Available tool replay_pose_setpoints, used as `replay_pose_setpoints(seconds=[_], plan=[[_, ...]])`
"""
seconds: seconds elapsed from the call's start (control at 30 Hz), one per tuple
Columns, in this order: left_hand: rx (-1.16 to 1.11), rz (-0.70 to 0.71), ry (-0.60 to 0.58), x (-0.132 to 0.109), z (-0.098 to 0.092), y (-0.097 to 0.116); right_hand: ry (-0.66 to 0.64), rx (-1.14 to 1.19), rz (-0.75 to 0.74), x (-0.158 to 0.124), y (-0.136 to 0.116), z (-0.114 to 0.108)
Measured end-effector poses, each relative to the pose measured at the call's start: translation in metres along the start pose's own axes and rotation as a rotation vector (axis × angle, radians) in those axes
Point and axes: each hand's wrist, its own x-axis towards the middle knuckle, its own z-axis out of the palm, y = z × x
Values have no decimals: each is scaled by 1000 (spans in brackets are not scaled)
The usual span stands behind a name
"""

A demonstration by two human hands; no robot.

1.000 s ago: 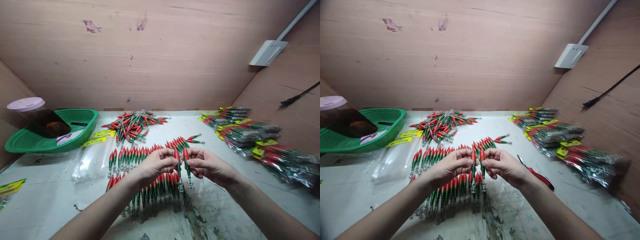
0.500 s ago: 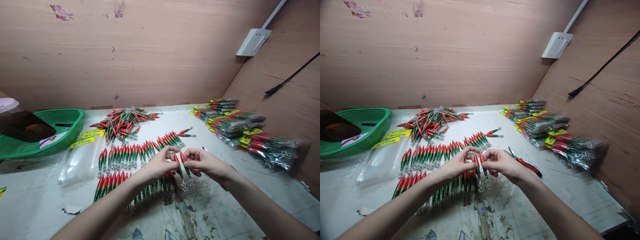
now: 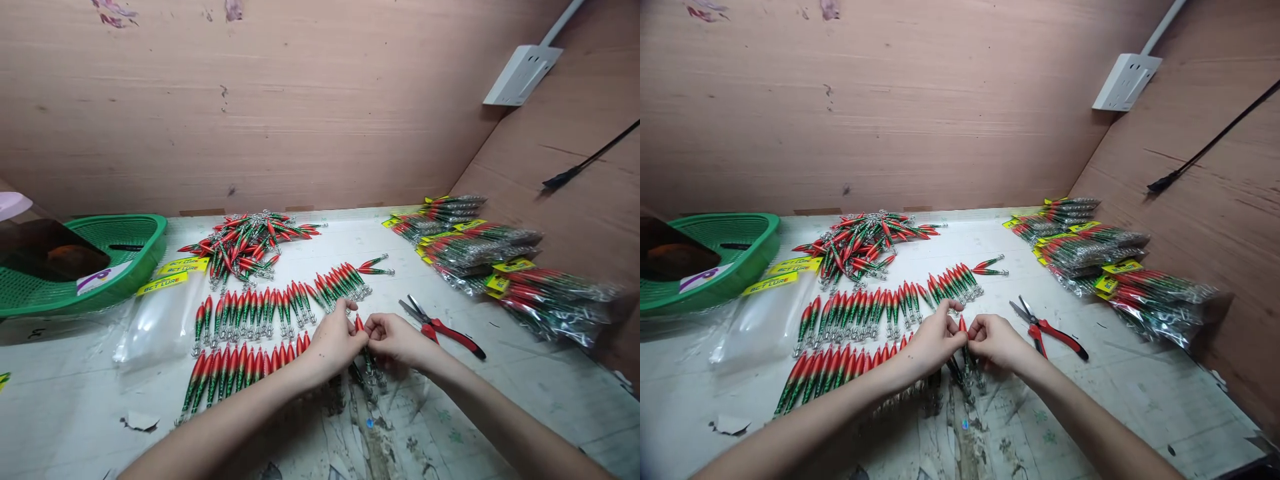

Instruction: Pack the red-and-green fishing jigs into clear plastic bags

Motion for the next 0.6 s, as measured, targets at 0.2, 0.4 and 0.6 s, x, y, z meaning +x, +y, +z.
replay_pose_setpoints(seconds=[0.2, 0.4, 0.6], plan=[[94, -14, -1, 3, 0, -3, 1, -8, 0, 3, 2, -7], [371, 106, 107, -21, 7, 3, -8, -14, -6, 1, 2, -2], [711, 494, -52, -51, 33, -11, -6, -43, -15, 3, 3, 3]])
